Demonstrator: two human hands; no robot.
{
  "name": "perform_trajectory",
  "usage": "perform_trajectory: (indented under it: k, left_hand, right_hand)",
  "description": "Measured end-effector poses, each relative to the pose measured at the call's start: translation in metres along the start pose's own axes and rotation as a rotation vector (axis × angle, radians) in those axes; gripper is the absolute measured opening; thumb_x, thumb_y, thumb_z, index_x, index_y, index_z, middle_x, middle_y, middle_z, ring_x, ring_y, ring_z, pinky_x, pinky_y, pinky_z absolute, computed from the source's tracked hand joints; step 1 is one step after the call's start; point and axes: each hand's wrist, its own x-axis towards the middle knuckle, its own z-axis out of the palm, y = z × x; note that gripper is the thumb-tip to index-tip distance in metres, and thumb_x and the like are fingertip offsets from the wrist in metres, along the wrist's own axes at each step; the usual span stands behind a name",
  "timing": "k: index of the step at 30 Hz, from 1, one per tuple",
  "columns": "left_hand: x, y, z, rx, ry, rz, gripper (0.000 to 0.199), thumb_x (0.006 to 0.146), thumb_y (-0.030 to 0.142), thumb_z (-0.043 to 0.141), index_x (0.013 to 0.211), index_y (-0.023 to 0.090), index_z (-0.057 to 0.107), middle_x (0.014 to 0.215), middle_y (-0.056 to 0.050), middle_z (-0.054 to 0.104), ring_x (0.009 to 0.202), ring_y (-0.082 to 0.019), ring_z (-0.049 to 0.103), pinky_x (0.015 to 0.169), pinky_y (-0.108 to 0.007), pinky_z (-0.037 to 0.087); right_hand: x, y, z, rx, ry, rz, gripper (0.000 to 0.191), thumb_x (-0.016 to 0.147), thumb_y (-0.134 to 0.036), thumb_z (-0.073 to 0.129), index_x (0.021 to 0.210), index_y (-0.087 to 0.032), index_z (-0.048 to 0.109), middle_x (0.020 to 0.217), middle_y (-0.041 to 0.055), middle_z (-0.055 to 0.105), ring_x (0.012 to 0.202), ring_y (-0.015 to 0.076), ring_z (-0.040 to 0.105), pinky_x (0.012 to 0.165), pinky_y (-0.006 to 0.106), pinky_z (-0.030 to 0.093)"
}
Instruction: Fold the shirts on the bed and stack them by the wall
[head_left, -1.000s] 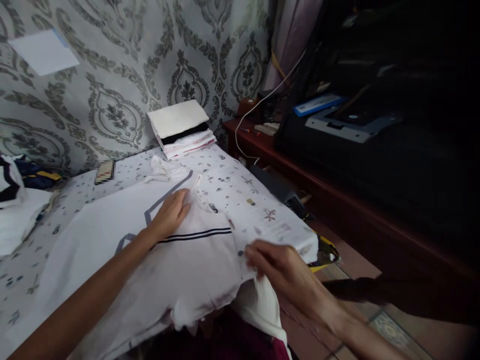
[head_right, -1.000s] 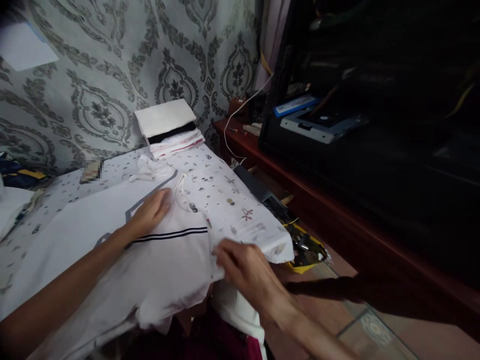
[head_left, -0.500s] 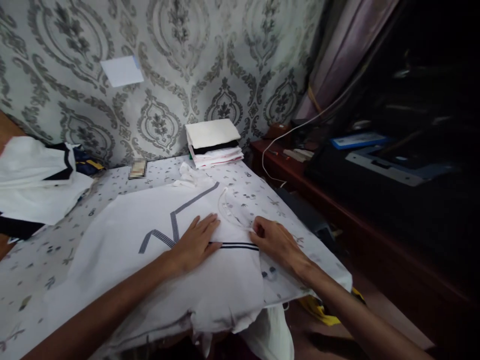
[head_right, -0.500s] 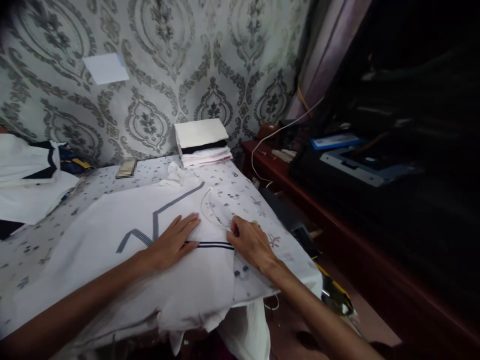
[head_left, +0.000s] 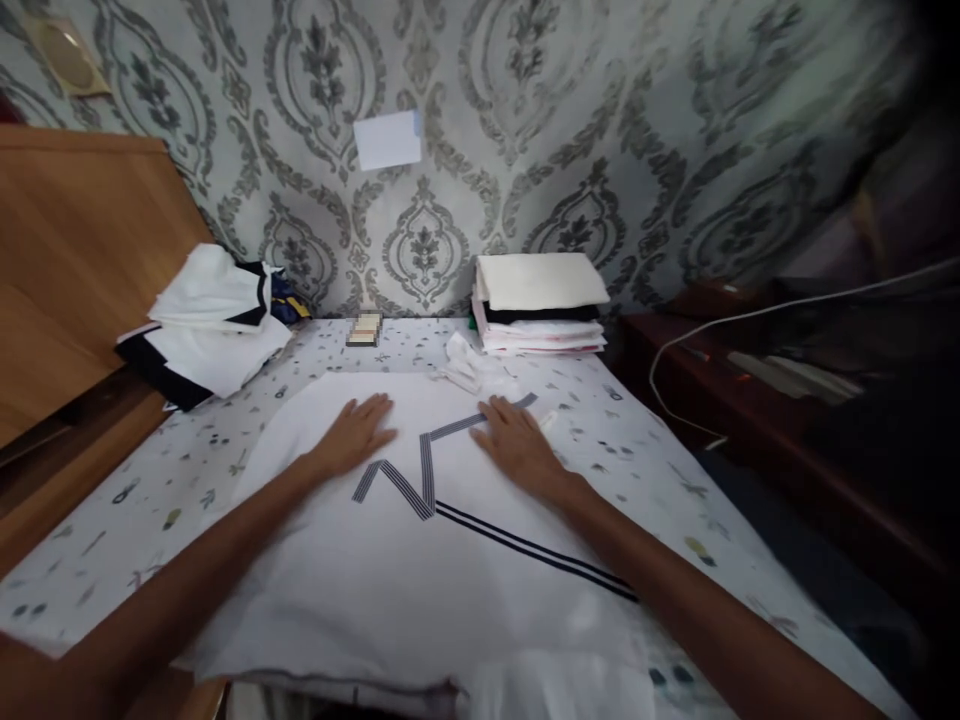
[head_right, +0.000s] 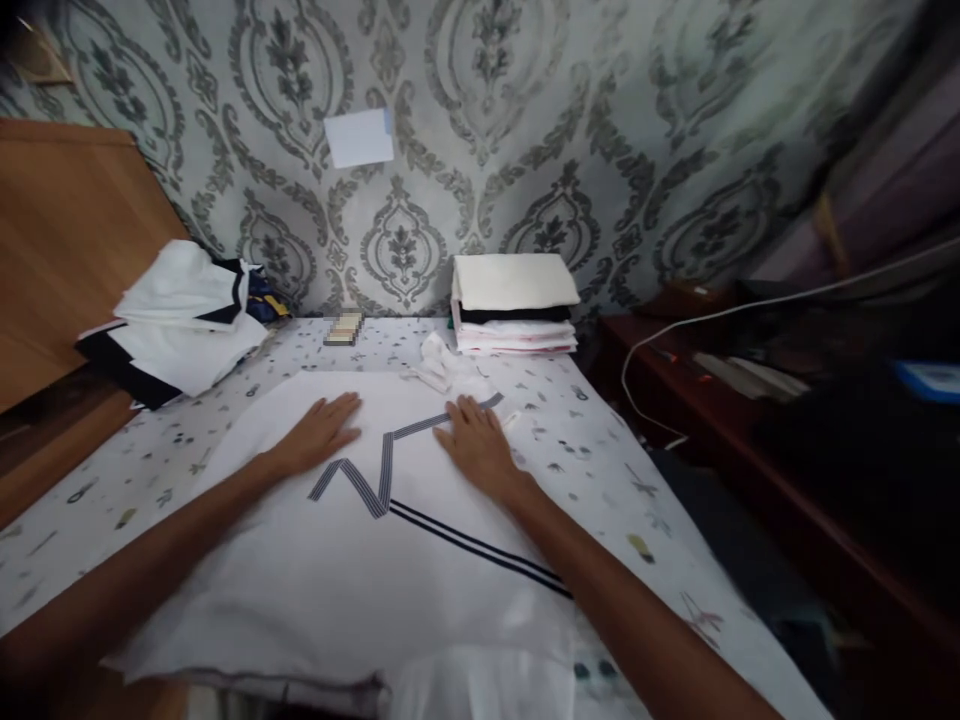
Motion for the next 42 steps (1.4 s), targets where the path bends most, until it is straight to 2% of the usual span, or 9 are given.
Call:
perform_trajectory:
  k: [4, 7, 13, 16, 19, 26, 32, 38, 42]
  left_hand:
    - [0.009, -0.081, -0.019, 0.032, 0.011, -0.201, 0.068, 0.098, 0.057, 0.019, 0.155, 0.021, 0.030, 0.166, -0.009, 0.024, 0.154, -0.025, 0.018, 0.122, -0.053, 0.014]
    - [0.016, -0.115, -0.027, -0.021, 0.044, -0.226, 0.065, 0.097, 0.055, 0.023, 0.152, 0.024, 0.036, 0.165, -0.008, 0.028, 0.153, -0.026, 0.021, 0.122, -0.055, 0.014]
    - [-0.011, -0.136, -0.033, -0.227, 0.256, -0.433, 0.064, 0.090, 0.052, 0.038, 0.142, 0.015, 0.044, 0.146, -0.015, 0.053, 0.132, -0.026, 0.050, 0.111, -0.041, 0.039]
    - [-0.055, -0.141, -0.039, -0.266, 0.252, -0.600, 0.056, 0.089, 0.052, 0.038, 0.125, 0.014, 0.055, 0.111, -0.014, 0.070, 0.100, -0.026, 0.066, 0.085, -0.038, 0.053]
    - [-0.093, -0.135, -0.042, -0.316, 0.186, -0.688, 0.042, 0.080, 0.055, 0.051, 0.094, 0.018, 0.064, 0.082, -0.007, 0.070, 0.076, -0.022, 0.066, 0.064, -0.031, 0.051]
    - [-0.096, -0.106, -0.043, -0.261, 0.177, -0.756, 0.018, 0.062, 0.035, 0.069, 0.064, 0.022, 0.057, 0.069, 0.000, 0.061, 0.077, -0.021, 0.060, 0.059, -0.027, 0.038]
    - [-0.098, -0.108, -0.050, -0.398, 0.217, -0.849, 0.018, 0.073, 0.033, 0.062, 0.085, 0.020, 0.059, 0.070, 0.000, 0.058, 0.068, -0.018, 0.059, 0.052, -0.026, 0.037]
    - [-0.113, -0.102, -0.053, -0.575, 0.174, -0.927, 0.036, 0.073, 0.041, 0.069, 0.101, 0.020, 0.062, 0.088, -0.006, 0.070, 0.076, -0.021, 0.066, 0.054, -0.026, 0.045]
    - [-0.128, -0.098, -0.052, -0.680, 0.096, -0.888, 0.047, 0.068, 0.043, 0.074, 0.109, 0.021, 0.066, 0.106, -0.009, 0.073, 0.092, -0.027, 0.070, 0.062, -0.030, 0.053]
  right_hand:
    - [0.010, 0.018, 0.020, -0.086, 0.100, -0.006, 0.059, 0.103, -0.045, 0.031, 0.148, -0.011, 0.044, 0.158, 0.0157, 0.038, 0.149, 0.0286, 0.029, 0.120, 0.050, 0.025]
    - [0.009, 0.023, 0.025, -0.096, 0.134, -0.037, 0.060, 0.102, -0.047, 0.028, 0.146, -0.011, 0.046, 0.156, 0.0162, 0.042, 0.147, 0.0299, 0.033, 0.117, 0.052, 0.030]
    - [0.008, 0.024, 0.031, -0.074, 0.192, -0.066, 0.058, 0.102, -0.046, 0.029, 0.143, -0.011, 0.050, 0.152, 0.0172, 0.047, 0.145, 0.0310, 0.038, 0.115, 0.052, 0.032]
    - [0.008, 0.028, 0.034, -0.060, 0.250, -0.093, 0.052, 0.101, -0.043, 0.032, 0.137, -0.013, 0.056, 0.146, 0.0170, 0.054, 0.141, 0.0307, 0.043, 0.113, 0.052, 0.035]
    - [0.007, 0.020, 0.032, -0.048, 0.307, -0.147, 0.044, 0.100, -0.035, 0.036, 0.128, -0.013, 0.061, 0.139, 0.0181, 0.059, 0.136, 0.0320, 0.048, 0.109, 0.054, 0.037]
    - [-0.039, -0.098, 0.004, 0.122, 0.043, -0.688, 0.025, 0.096, -0.021, 0.047, 0.111, -0.016, 0.068, 0.126, 0.0140, 0.064, 0.117, 0.0252, 0.058, 0.101, 0.042, 0.044]
    - [-0.095, -0.207, 0.020, 0.188, -0.099, -1.094, 0.051, 0.090, -0.055, 0.063, 0.122, -0.015, 0.059, 0.137, 0.0162, 0.056, 0.126, 0.0277, 0.050, 0.105, 0.043, 0.041]
    - [-0.109, -0.239, 0.034, 0.094, -0.010, -1.105, 0.014, 0.090, -0.016, 0.059, 0.103, -0.010, 0.061, 0.104, 0.0144, 0.062, 0.099, 0.0267, 0.053, 0.081, 0.040, 0.048]
    - [-0.108, -0.245, 0.026, 0.039, -0.072, -1.117, 0.016, 0.087, -0.006, 0.055, 0.099, -0.010, 0.063, 0.101, 0.0152, 0.062, 0.097, 0.0267, 0.053, 0.073, 0.036, 0.048]
